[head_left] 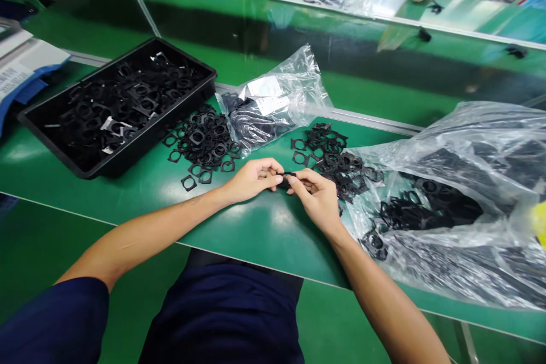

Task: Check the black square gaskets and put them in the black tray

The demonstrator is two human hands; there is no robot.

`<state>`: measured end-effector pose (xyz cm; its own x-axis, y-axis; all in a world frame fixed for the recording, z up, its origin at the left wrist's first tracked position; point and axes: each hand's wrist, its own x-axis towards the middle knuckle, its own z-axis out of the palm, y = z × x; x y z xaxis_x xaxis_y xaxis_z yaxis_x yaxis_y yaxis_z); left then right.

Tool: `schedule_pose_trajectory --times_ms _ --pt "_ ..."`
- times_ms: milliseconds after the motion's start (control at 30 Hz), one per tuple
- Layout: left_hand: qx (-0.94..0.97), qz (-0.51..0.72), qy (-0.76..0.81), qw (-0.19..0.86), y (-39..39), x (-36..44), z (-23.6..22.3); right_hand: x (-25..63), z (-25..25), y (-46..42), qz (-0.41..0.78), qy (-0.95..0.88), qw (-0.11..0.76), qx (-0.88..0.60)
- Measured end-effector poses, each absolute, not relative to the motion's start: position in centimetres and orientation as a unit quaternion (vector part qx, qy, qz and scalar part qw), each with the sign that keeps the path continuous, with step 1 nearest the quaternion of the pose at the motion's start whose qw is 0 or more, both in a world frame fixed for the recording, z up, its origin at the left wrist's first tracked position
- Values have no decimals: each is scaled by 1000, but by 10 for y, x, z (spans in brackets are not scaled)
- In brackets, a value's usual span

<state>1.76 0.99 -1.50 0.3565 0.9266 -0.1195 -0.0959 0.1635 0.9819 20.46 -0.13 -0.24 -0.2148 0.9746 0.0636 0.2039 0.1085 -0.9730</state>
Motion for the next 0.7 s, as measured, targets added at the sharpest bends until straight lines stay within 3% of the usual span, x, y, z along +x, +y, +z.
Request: schedule_pose_trajectory --times_ms 700 --pt "516 395 405 643 11 17 -18 204 -1 -1 476 -619 412 -470"
